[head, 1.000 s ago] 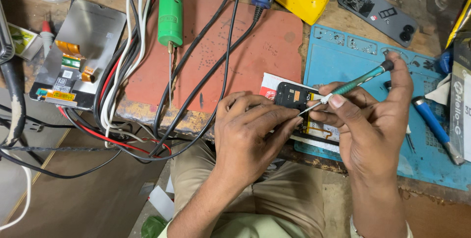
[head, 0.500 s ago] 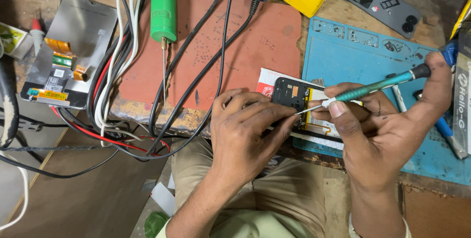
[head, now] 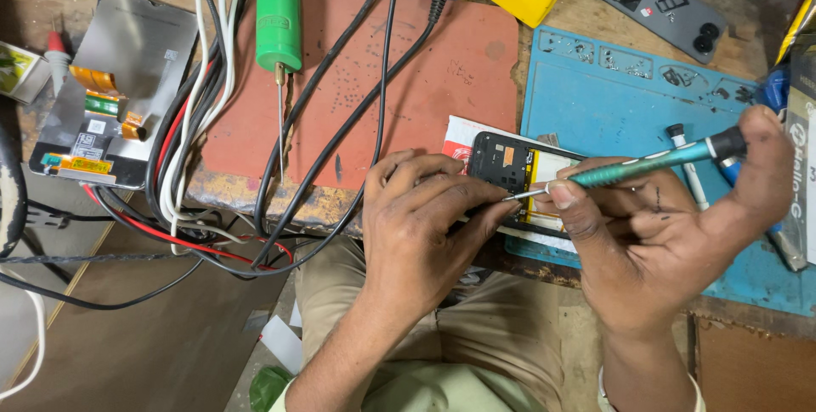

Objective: The person uses a screwdriver to remove screws from the back of a disassembled smartphone, then removes the camera lens and cleans it with a cloth.

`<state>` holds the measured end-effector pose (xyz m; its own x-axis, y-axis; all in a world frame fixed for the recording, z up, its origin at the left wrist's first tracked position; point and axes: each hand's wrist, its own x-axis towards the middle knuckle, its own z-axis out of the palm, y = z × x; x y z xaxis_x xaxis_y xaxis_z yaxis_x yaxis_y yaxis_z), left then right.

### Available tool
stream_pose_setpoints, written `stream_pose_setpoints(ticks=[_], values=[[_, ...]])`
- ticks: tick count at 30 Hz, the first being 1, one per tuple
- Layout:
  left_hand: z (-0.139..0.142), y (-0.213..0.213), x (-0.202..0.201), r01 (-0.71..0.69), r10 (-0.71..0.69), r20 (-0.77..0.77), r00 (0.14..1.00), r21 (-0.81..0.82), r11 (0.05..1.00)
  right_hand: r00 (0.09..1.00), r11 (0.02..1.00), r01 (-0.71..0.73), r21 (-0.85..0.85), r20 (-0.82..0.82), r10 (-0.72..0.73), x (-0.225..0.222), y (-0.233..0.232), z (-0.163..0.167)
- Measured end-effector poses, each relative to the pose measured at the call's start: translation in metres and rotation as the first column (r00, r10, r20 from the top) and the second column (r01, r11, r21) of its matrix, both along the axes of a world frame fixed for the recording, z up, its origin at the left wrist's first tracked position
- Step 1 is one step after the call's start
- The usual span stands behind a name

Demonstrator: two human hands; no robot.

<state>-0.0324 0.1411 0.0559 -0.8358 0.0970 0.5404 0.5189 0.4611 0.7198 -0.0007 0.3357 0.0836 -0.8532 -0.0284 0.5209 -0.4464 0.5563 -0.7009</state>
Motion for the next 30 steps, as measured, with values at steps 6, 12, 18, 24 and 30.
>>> stream_pose_setpoints(ticks=[6,12,18,24,30], values=[[0.0,-0.001,-0.001,0.005,-0.005,0.014,1.0,0.013,1.0,0.996,0.975,0.009,-0.223,0.085,0.011,0.003,0.001,-0.004],[-0.001,-0.001,-0.001,0.012,-0.012,0.009,1.0,0.008,1.0,0.973,0.921,0.164,-0.353,0.211,-0.092,0.0,0.007,-0.001],[0.0,-0.001,0.0,0.011,-0.011,0.008,1.0,-0.007,1.0,0.985,0.956,0.102,-0.274,0.161,-0.059,0.011,0.006,-0.006],[0.0,-0.003,0.0,0.008,-0.008,-0.005,1.0,-0.012,1.0,1.0,0.999,-0.011,-0.032,0.016,0.011,0.012,0.007,-0.011],[0.0,-0.003,-0.001,0.007,-0.007,-0.001,1.0,-0.011,1.0,1.0,1.0,-0.026,0.014,-0.011,0.026,0.01,0.006,-0.009]])
